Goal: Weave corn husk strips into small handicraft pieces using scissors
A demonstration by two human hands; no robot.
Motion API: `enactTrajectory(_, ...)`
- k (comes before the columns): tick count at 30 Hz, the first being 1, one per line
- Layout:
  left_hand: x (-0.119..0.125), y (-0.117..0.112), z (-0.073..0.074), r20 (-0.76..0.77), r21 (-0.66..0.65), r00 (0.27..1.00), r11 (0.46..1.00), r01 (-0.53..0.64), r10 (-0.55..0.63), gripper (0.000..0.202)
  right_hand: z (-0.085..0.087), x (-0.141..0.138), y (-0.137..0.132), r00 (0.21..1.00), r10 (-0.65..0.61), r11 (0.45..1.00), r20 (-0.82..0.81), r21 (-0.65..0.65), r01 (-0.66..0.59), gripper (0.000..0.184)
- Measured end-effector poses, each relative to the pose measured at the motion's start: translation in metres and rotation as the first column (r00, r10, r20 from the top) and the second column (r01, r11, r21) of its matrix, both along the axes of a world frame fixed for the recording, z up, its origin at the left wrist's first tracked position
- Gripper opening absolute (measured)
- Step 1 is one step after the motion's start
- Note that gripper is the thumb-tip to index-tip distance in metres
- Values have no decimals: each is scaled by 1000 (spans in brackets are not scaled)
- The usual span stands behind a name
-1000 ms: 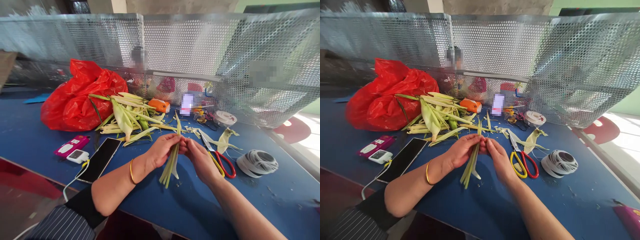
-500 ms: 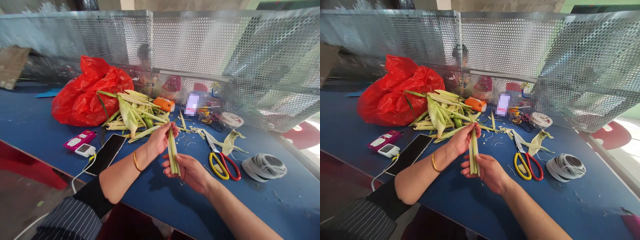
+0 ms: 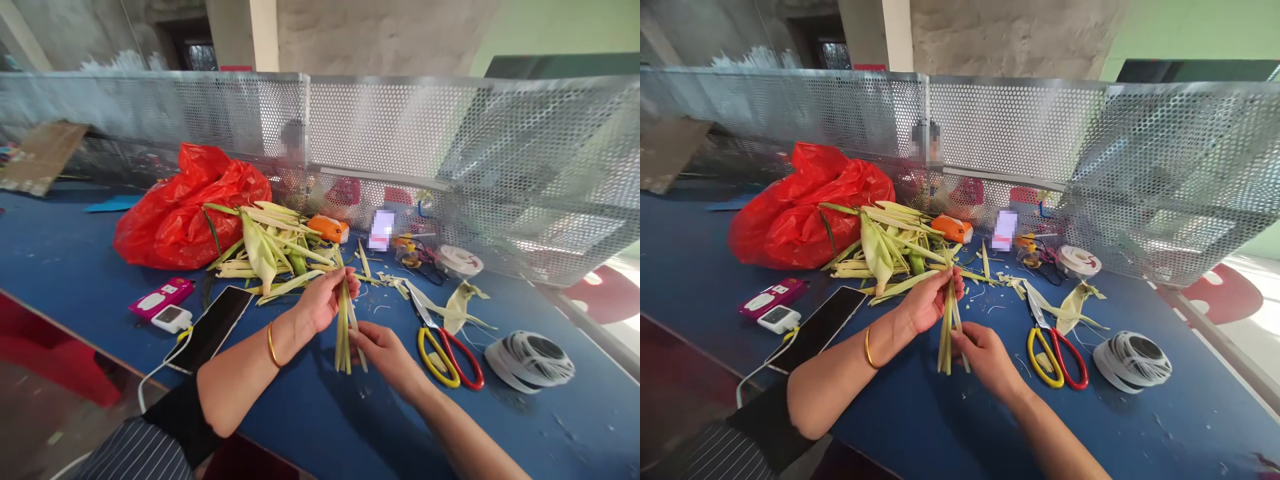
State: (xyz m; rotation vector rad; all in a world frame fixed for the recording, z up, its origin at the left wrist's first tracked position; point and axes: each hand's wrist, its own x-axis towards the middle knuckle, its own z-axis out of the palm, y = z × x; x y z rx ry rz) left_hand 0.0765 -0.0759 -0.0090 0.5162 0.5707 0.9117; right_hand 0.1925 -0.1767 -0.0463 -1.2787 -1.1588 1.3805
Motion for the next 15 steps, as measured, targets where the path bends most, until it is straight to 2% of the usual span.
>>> enactTrajectory(2,1,-5,1,-37,0,998,998,58,-58,18,2,9,3,997,-78,996,30,35,77,57)
enactTrajectory(4,2,-11,1,-83,0,989,993,122,-121,17,5,21,5,971,-236,968,29,98,232,59)
enactTrajectory(6,3,-16,-2,-121,22,972,978,207,-203,14,9,33,7,919,-392,903,40,207,376,53)
enactTrajectory(8,4,-22,-7,-142,62,943,949,310,-299,13,13,41,7,877,-479,845,51,299,444,44)
enactTrajectory(11,6,-28,-14,-186,93,899,904,418,-397,21,16,44,7,862,-506,819,33,331,468,35)
enactTrajectory(15,9,-33,-18,-231,104,868,875,472,-441,28,17,38,5,891,-454,853,-24,278,442,32)
